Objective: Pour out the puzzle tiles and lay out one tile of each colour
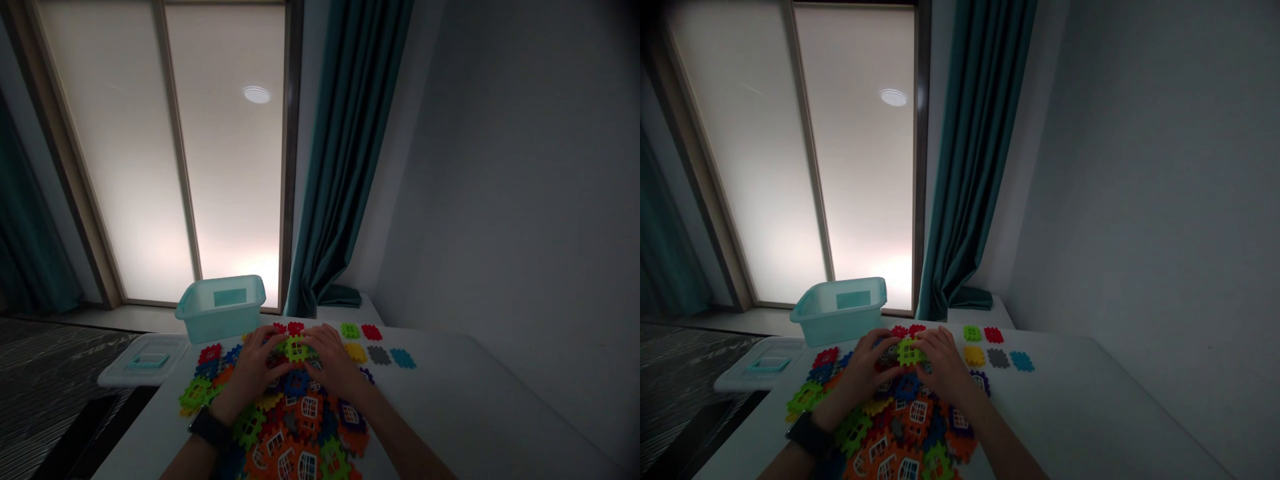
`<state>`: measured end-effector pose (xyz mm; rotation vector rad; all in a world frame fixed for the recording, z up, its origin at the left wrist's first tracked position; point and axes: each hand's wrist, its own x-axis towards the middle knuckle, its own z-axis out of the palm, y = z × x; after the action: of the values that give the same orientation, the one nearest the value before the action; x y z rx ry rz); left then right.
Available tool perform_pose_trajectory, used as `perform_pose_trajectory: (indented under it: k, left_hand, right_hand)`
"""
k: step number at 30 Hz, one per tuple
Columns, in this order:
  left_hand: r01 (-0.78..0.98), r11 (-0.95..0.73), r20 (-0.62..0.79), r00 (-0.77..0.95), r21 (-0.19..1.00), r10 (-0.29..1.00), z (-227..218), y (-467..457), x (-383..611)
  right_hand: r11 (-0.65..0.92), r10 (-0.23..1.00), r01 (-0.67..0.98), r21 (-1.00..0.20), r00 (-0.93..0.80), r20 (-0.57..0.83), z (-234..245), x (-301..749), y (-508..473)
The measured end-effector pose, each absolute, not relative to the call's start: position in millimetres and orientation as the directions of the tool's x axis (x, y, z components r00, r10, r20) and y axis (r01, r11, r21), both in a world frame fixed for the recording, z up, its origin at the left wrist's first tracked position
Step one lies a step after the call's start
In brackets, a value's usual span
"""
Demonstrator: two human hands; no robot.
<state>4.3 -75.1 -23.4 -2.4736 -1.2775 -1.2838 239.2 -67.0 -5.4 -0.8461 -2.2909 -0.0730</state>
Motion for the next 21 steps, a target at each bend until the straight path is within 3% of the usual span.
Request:
perform_pose_trajectory:
  k: [7, 16, 21]
  left_hand:
    - [0.718, -0.614, 0.614, 0.332, 0.329, 0.717, -11.6, -72.0, 19.6]
    - [0.730, -0.647, 0.477, 0.498, 0.221, 0.724, -6.6, -37.5, 58.4]
    - [0.720, -0.637, 0.329, 0.551, 0.276, 0.767, -1.8, -0.2, 90.2]
  right_hand:
    - [0.679, 0.678, 0.680, -0.278, -0.435, 0.593, -2.4, 285.0, -40.3]
    - [0.529, 0.794, 0.777, -0.341, -0.311, 0.522, -18.9, 350.9, 3.3]
    - [0.458, 0.840, 0.813, -0.360, -0.264, 0.473, -25.3, 367.5, 20.6]
